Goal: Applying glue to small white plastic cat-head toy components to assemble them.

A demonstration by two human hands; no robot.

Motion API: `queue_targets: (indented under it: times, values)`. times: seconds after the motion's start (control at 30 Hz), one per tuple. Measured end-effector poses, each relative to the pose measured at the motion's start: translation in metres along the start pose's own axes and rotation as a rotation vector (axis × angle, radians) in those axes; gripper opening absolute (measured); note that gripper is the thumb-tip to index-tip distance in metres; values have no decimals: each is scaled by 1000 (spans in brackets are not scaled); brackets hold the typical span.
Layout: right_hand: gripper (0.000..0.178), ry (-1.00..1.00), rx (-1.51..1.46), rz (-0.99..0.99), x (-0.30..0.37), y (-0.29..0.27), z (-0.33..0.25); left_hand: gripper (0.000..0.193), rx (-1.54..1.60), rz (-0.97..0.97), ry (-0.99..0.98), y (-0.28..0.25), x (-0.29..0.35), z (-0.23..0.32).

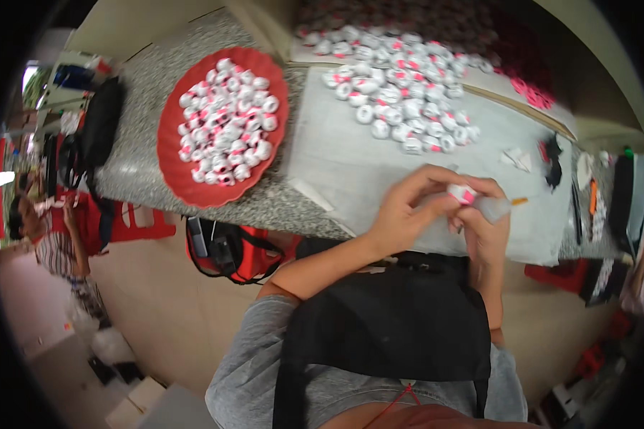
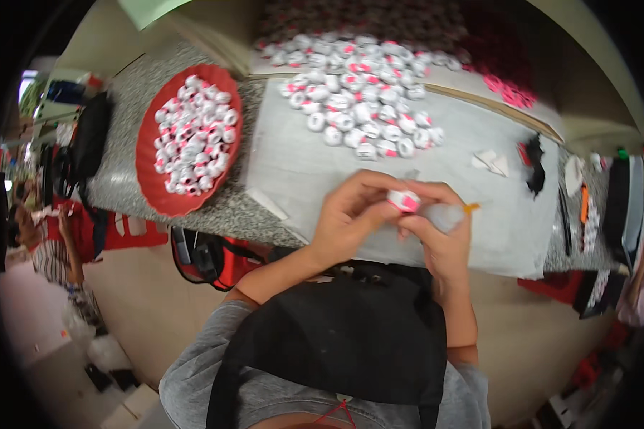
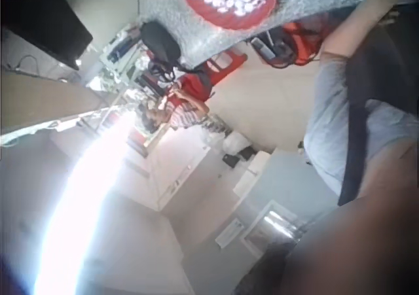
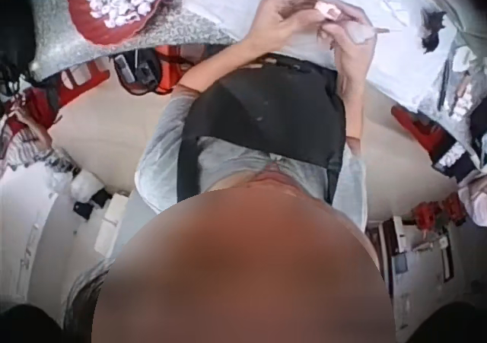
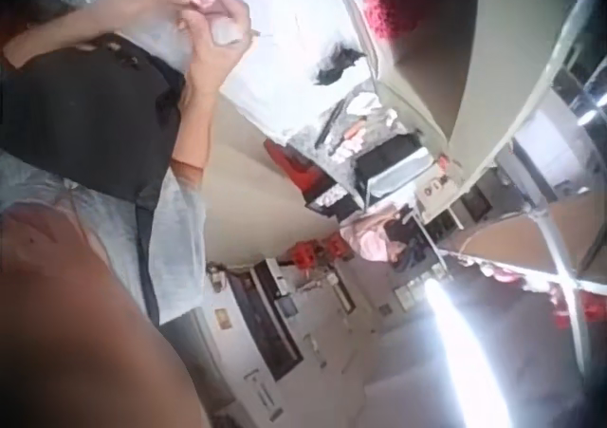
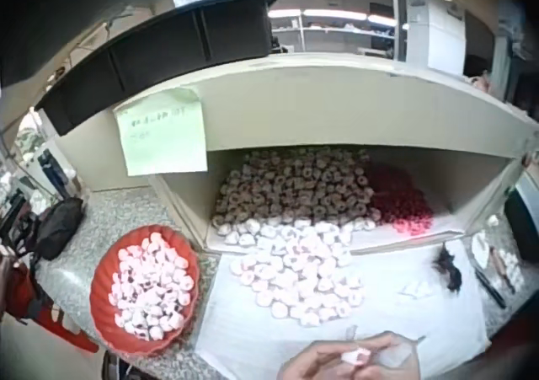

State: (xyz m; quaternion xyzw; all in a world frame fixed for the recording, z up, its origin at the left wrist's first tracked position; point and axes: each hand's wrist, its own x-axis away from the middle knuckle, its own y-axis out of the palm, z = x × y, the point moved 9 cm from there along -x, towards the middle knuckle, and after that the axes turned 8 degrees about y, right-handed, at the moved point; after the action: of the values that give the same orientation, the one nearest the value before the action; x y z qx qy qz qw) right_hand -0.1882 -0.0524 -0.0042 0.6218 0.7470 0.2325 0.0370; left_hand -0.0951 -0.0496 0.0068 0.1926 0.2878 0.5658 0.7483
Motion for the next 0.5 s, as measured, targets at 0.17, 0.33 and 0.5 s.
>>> queue_targets:
  times: [0.17,0.33,0.5]
  values:
    - [25,-157,208,228,-2,-38,-33,20,17,158,-73,-29,-1,-18]
    - [11,-324,637,678,19,-127,-89,20,47,153,-104,-30,-1,-25]
    - [22,-442,1256,584,0,-107,-85,20,81,158,-80,-27,-3,-24]
